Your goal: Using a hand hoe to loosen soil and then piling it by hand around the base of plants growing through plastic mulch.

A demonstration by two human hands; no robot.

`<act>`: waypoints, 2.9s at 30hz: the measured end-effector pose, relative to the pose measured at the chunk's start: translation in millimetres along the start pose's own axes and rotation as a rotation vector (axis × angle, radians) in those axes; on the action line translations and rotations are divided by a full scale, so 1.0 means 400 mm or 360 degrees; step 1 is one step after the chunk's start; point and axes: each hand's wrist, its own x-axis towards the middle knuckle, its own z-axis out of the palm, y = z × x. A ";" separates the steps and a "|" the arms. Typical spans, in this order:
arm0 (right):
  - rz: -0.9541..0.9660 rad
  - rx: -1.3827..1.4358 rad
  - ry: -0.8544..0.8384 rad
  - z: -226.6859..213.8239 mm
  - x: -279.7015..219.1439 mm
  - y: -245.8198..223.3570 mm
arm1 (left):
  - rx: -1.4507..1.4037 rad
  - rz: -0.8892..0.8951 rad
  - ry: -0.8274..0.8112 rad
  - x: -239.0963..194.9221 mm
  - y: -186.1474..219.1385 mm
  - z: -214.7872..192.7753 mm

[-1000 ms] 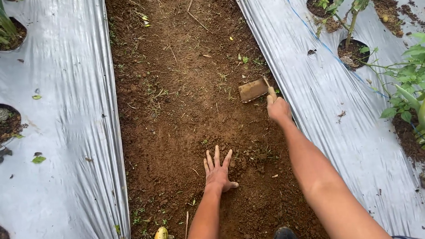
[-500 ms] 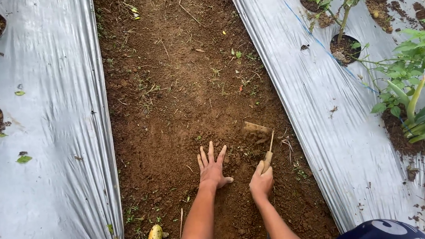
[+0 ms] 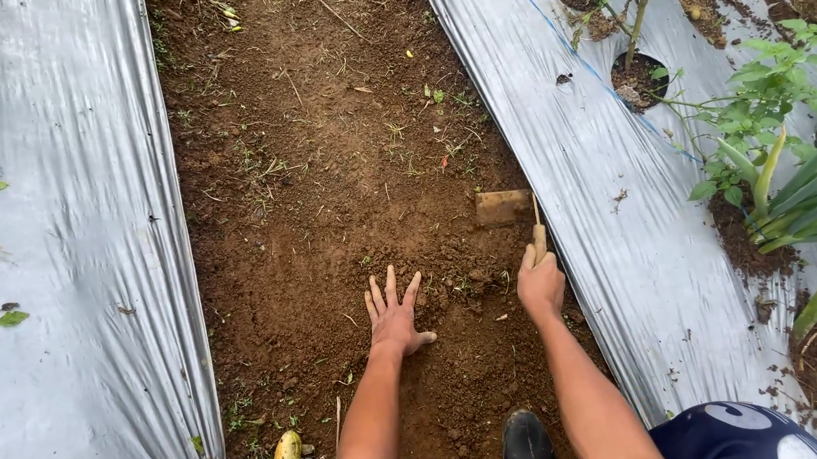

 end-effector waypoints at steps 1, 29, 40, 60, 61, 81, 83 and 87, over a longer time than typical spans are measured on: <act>0.0001 -0.0006 -0.0002 0.024 -0.045 0.018 | -0.0004 -0.0001 -0.0005 -0.003 0.000 0.005; 0.0667 0.1049 0.0477 0.218 -0.443 -0.019 | -0.0007 0.0049 0.0209 -0.005 -0.013 0.024; 0.0029 0.0924 -0.0020 0.034 -0.147 -0.239 | -0.0061 0.0159 0.0346 -0.011 -0.036 0.049; 0.0057 0.1287 -0.0245 0.101 -0.209 -0.232 | -0.0041 -0.0086 0.0397 -0.009 -0.019 0.050; 0.0046 0.1289 -0.0255 0.121 -0.116 -0.268 | -0.0045 -0.0096 0.0408 -0.005 -0.021 0.048; -0.0075 0.0477 -0.0858 0.104 -0.277 -0.058 | -0.0132 -0.0241 0.0659 0.007 -0.046 0.090; -0.0152 0.0489 -0.0824 0.149 -0.225 -0.070 | -0.0119 -0.0243 0.0598 -0.005 -0.037 0.076; -0.0174 0.0798 -0.0697 0.147 -0.153 -0.329 | -0.0120 -0.0259 0.0524 0.002 -0.031 0.060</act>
